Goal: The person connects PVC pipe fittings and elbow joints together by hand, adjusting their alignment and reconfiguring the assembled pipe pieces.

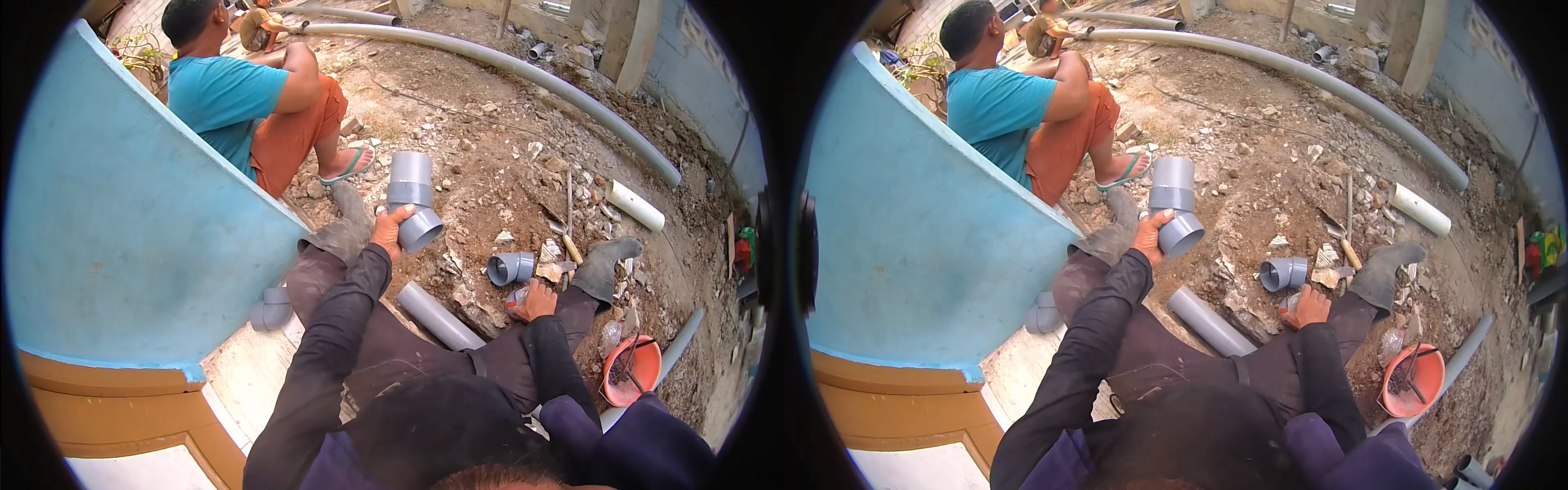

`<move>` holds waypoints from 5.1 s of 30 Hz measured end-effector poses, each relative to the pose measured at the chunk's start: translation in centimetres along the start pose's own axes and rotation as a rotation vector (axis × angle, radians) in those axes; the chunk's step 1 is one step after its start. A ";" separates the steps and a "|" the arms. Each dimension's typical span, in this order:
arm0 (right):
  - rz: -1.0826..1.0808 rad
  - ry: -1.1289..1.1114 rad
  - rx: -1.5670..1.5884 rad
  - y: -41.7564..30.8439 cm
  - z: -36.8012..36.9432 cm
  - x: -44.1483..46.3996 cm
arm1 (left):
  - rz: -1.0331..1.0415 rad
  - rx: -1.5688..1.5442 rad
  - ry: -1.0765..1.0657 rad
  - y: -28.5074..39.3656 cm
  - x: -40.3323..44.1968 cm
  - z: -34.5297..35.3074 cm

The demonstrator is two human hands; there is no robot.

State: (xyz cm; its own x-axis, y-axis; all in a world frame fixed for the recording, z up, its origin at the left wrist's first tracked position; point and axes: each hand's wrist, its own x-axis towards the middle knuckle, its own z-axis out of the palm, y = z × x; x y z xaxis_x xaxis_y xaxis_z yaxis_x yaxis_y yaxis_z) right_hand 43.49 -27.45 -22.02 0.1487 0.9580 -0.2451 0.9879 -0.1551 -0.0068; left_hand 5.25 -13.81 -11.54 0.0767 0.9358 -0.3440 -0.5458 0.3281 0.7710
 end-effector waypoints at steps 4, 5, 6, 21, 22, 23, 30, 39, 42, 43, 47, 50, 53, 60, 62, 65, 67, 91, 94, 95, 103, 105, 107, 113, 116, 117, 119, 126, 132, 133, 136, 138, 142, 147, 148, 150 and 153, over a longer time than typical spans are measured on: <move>0.032 0.082 0.187 -0.4 0.6 -0.6 | 0.023 -0.056 -0.044 0.3 0.0 0.8; 0.047 0.131 0.134 -0.7 0.3 -1.2 | 0.035 -0.092 -0.052 0.5 -0.2 1.0; 0.063 0.068 0.089 -1.3 -1.1 -1.7 | 0.058 -0.099 -0.042 0.8 -0.5 1.4; -0.078 0.159 0.157 1.2 3.6 0.2 | 0.150 -0.205 -0.184 3.0 -2.4 3.1; -0.098 0.176 0.151 0.9 2.9 -0.1 | 0.160 -0.212 -0.193 3.2 -2.6 3.1; -0.114 0.191 0.147 0.7 2.6 -0.5 | 0.160 -0.215 -0.198 3.4 -2.9 3.0; -0.028 0.102 0.017 2.0 4.7 2.0 | 0.145 -0.239 -0.277 3.7 -2.5 2.8; -0.021 0.109 0.126 1.0 2.5 -0.1 | 0.279 -0.120 -0.242 3.9 -2.9 3.5; 0.055 0.063 0.098 1.1 2.8 0.3 | 0.323 -0.101 -0.167 3.7 -2.6 3.7; 0.076 0.060 0.084 0.9 2.7 0.5 | 0.333 -0.089 -0.165 3.8 -2.5 3.7; 0.133 0.004 0.071 0.5 2.1 0.5 | 0.381 -0.020 -0.145 3.9 -3.1 4.1; 0.141 0.005 0.109 0.7 2.6 0.5 | 0.476 0.033 -0.080 3.8 -3.6 4.5; 0.154 0.024 0.099 0.7 2.8 0.4 | 0.648 0.150 -0.016 3.8 -3.7 4.8; 0.178 -0.008 0.125 0.2 1.9 0.2 | 0.904 0.655 0.088 3.6 -3.7 3.6; 0.176 -0.005 0.117 0.2 2.1 0.2 | 1.031 0.743 0.132 4.1 -4.7 4.2; 0.181 -0.004 0.119 0.4 2.5 0.3 | 1.290 0.858 0.173 5.5 -5.9 5.5; 0.182 -0.001 0.125 0.4 2.3 0.3 | 1.345 0.900 0.173 5.6 -5.6 5.3; 0.220 -0.052 0.180 0.0 1.2 0.0 | 0.470 -0.099 -0.242 6.4 -5.0 4.4; 0.220 -0.037 0.187 0.1 1.4 0.2 | 0.483 -0.128 -0.266 6.7 -5.3 4.9; 0.221 -0.038 0.190 0.1 1.5 0.2 | 0.491 -0.133 -0.273 6.8 -5.4 4.9; 0.176 -0.033 0.181 0.6 1.9 0.2 | 0.906 0.581 -0.029 7.1 -6.4 4.3; 0.184 -0.036 0.189 0.4 1.8 0.3 | 1.066 0.626 0.004 7.1 -6.3 4.6; 0.176 -0.022 0.190 0.5 2.0 0.5 | 1.260 0.531 -0.019 7.5 -6.2 5.5; 0.219 -0.054 0.200 -0.1 1.1 0.1 | 1.275 0.510 -0.097 5.4 -4.6 3.6; 0.214 -0.058 0.211 0.3 1.6 0.3 | 1.295 0.581 -0.074 5.7 -5.5 3.6; 0.212 -0.058 0.214 0.3 1.5 0.4 | 1.303 0.595 -0.071 5.7 -5.6 3.6; 0.214 -0.057 0.216 0.3 1.5 0.5 | 1.311 0.624 -0.064 5.6 -5.7 3.5; 0.201 -0.039 0.206 0.2 1.4 0.4 | 1.308 0.711 -0.065 6.3 -6.5 3.5; 0.194 -0.030 0.206 0.2 1.2 0.3 | 0.798 0.404 -0.240 8.3 -8.4 5.0; 0.198 -0.028 0.207 0.1 1.1 0.2 | 0.683 0.193 -0.278 7.7 -7.7 5.3; 0.216 -0.029 0.229 0.0 0.6 0.0 | 0.430 -0.034 -0.316 5.8 -5.5 4.3; 0.193 -0.022 0.241 0.8 1.0 0.0 | 0.362 -0.092 -0.311 5.3 -4.7 3.9; 0.203 0.168 0.468 0.9 -0.4 -0.3 | 0.429 0.073 -0.358 5.4 -5.5 4.2; -0.037 0.543 0.986 -0.8 -7.5 -1.2 | 0.798 0.576 -0.355 7.1 -8.1 5.7; -0.066 0.554 1.092 -1.7 -10.6 -1.7 | 0.925 0.669 -0.352 6.9 -8.1 6.2; -0.168 0.568 1.380 -3.8 -17.3 -3.5 | 1.234 1.017 -0.347 8.1 -9.0 7.6; -0.472 0.426 1.755 -5.8 -26.7 -8.4 | 1.225 0.822 -0.332 5.7 -7.1 6.5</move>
State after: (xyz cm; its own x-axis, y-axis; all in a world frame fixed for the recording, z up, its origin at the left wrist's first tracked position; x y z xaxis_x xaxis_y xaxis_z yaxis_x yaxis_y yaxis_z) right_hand 37.68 -28.13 5.92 0.1851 0.9356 0.3006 -0.1810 0.3331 -0.9254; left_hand 7.05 -17.80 -1.24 0.1747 0.6248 0.7610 0.1852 -0.7800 0.5978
